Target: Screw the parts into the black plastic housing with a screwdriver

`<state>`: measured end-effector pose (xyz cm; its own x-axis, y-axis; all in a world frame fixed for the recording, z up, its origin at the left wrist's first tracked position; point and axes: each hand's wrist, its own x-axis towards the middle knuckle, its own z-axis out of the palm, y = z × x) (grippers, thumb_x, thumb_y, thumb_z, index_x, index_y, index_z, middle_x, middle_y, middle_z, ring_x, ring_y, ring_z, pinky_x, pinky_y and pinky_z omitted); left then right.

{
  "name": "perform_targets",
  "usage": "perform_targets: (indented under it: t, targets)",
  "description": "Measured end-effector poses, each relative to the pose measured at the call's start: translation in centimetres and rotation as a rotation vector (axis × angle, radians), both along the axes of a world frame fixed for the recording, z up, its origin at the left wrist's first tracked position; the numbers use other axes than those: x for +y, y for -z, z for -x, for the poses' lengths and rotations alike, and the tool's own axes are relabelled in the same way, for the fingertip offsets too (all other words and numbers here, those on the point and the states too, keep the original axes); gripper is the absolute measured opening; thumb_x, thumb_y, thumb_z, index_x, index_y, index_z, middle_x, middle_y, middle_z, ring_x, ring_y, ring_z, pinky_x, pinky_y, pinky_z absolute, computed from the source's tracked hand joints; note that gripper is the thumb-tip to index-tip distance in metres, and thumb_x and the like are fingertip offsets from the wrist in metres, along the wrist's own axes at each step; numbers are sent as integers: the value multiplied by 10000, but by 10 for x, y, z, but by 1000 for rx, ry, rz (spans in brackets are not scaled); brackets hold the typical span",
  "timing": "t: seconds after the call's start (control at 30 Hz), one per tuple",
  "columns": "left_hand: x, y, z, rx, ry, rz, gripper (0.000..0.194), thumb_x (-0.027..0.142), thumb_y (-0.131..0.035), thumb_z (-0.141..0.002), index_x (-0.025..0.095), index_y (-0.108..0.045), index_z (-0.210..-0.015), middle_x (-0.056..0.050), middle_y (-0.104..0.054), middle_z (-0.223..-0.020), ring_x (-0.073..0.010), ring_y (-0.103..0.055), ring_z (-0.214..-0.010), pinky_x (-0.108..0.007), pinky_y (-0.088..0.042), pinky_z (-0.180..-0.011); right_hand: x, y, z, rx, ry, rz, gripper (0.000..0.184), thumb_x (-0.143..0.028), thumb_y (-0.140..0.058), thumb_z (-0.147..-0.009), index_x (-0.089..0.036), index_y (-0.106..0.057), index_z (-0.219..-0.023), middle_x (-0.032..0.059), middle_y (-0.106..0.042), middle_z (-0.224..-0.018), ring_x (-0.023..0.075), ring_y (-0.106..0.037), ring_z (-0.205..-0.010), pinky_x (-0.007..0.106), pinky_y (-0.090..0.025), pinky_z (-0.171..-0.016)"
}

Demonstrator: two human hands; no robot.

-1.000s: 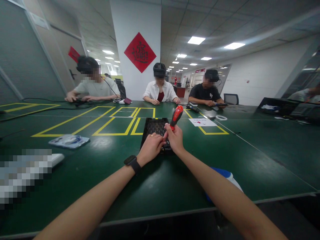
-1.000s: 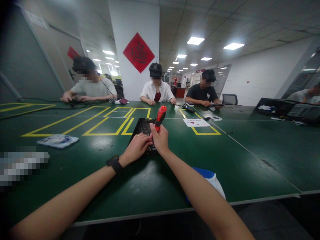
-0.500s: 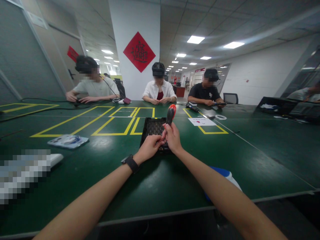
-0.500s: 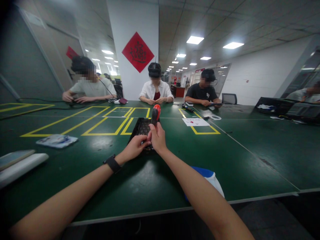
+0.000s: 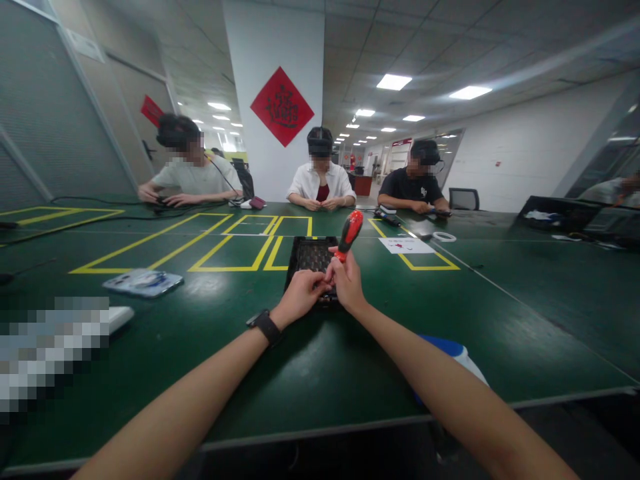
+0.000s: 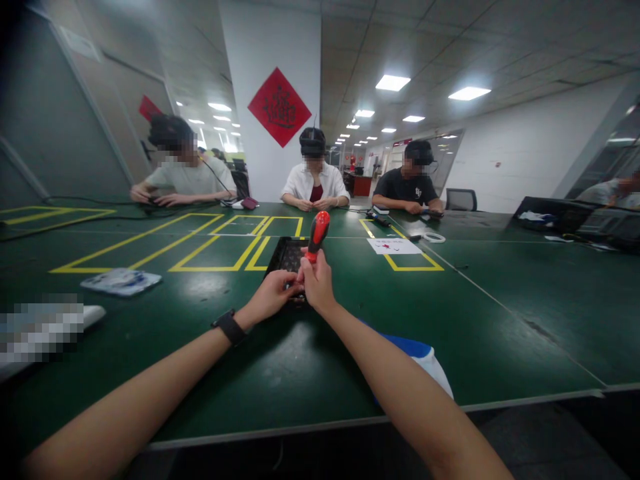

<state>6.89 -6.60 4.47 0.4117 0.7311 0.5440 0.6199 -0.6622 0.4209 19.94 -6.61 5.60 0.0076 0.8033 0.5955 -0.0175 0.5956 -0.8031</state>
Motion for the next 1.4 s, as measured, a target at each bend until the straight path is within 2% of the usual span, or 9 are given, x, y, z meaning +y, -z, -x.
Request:
perform_targets:
  t: [0.13,0.33,0.53,0.63,0.73,0.83,1.07,1.3,1.4]
  targets:
    - [0,0,-2,-12,13,-6,131,251,-558,-789,167,-551,-688,4,-591,-649,-140,-526,-653,-255,-383,-668,0,2,0,4,9,-10,311,-406,-425,-837,-210,-474,-1073,-77,-474,-524,82,-459,-444,194,-418,-490]
    - [-1,1,-3,-9,-46,-13,177,296,-621,-745,165,-528,-671,1,-584,-654,-134,-519,-622,-238,-367,-609,0,1,0,41,0,11,297,-410,-395,-848,-219,-456,-1067,-84,-464,-518,78,-443,-416,189,-413,-467]
    - [0,2,-3,-14,25,3,144,242,-565,-793,164,-540,-675,-6,-619,-677,-142,-568,-672,-239,-389,-663,4,2,-2,20,-10,11,321,-415,-358,-865,-204,-491,-1067,-70,-485,-537,69,-412,-417,177,-371,-452]
    - [1,3,-4,-75,48,14,57,229,-572,-793,175,-563,-777,1,-651,-722,-140,-590,-695,-238,-400,-681,6,3,-3,15,45,-11,306,-412,-377,-868,-198,-496,-1051,-66,-480,-545,72,-428,-457,176,-372,-478]
    - [1,4,-4,-101,5,14,119,252,-631,-754,183,-574,-831,3,-661,-741,-143,-595,-702,-242,-409,-683,6,3,-2,27,57,-25,289,-401,-384,-874,-192,-482,-1047,-70,-469,-540,69,-417,-451,176,-364,-479]
    - [0,5,-3,-47,-47,-34,127,261,-664,-725,179,-571,-754,-3,-645,-722,-154,-581,-709,-251,-406,-675,6,4,-1,41,28,-33,273,-392,-390,-876,-195,-468,-1047,-72,-474,-548,65,-413,-438,178,-359,-468]
    - [-2,3,-5,37,-34,-84,60,190,-564,-800,177,-555,-742,-13,-633,-729,-157,-576,-737,-272,-397,-733,7,5,-1,64,1,-12,284,-401,-392,-866,-187,-480,-1030,-66,-480,-548,66,-402,-439,174,-331,-440]
    - [-3,3,-4,-17,-84,-48,136,288,-631,-759,180,-549,-769,-3,-622,-731,-155,-563,-708,-267,-400,-687,6,5,-1,69,14,-18,283,-392,-388,-872,-186,-472,-1047,-60,-488,-566,68,-417,-455,178,-339,-450]
    - [-3,4,-3,1,-88,-53,120,276,-609,-777,177,-545,-756,-3,-611,-720,-150,-555,-698,-264,-395,-674,6,5,-1,78,15,-15,287,-394,-389,-872,-192,-467,-1060,-61,-492,-567,68,-412,-443,179,-339,-441]
